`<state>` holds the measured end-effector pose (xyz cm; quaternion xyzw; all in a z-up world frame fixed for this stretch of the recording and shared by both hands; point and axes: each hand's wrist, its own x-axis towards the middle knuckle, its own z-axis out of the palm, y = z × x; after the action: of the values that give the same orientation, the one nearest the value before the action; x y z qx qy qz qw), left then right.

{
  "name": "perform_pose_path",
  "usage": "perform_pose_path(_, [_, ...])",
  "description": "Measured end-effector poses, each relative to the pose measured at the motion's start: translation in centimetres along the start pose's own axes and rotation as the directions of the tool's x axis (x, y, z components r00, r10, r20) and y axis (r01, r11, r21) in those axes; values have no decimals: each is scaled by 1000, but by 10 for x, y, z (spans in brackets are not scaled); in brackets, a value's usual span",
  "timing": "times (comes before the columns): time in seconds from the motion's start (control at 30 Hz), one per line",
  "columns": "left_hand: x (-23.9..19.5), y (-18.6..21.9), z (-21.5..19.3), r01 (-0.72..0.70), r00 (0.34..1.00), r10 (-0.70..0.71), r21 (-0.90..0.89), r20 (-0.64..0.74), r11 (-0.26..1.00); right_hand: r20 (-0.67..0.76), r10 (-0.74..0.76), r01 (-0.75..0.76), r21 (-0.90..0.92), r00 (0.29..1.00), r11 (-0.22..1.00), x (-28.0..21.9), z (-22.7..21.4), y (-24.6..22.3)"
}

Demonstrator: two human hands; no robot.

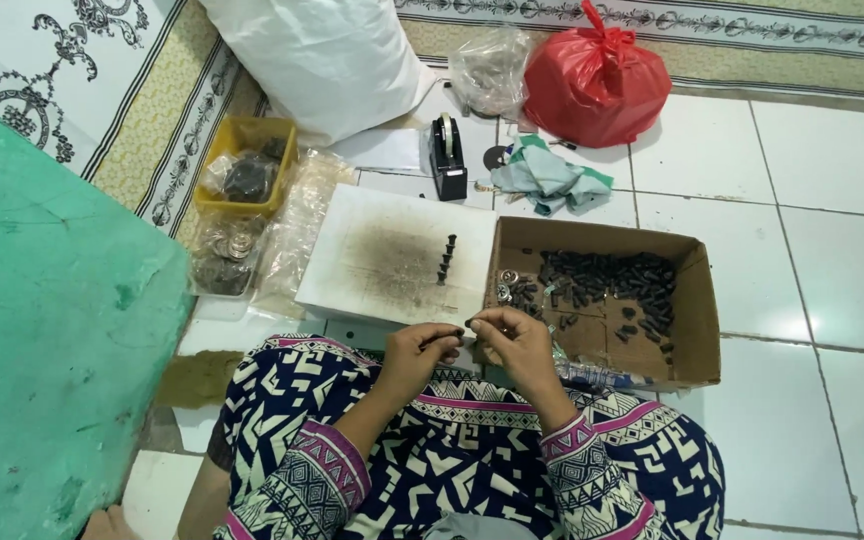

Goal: Assembling small metal components by picking them from a box and inserting them into a template board.

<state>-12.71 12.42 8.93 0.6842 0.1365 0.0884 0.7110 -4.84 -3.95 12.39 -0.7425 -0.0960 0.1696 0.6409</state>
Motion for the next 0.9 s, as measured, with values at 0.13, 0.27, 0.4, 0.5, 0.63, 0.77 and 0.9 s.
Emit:
perform_pose_path(0.13, [5,-9,-1,10,1000,-10,-10,18,1000,0,-78,77,-123,997,989,0,3,4])
perform_pose_path(0.27, [8,-8,-5,30,999,-30,-55,11,998,64,-278,285,-246,958,926,5,6,13])
perform_pose_path(0.4, [9,-10,-10,43,999,-41,-58,33,997,117,-362,380,-306,925,873,3,7,7])
perform_pose_path(0.5, [10,-9,-10,51,997,-49,-37,56,998,172,-352,391,-349,920,851,6,4,12])
perform_pose_path(0.63, [11,-17,-13,48,995,-48,5,89,999,222,-232,306,-406,947,861,5,2,4])
perform_pose_path(0.77, [9,-15,-13,60,992,-61,12,113,998,289,-152,275,-458,945,845,4,2,-5])
perform_pose_path(0.9, [10,-22,-13,76,988,-77,16,131,997,337,-83,254,-505,938,825,6,4,-18])
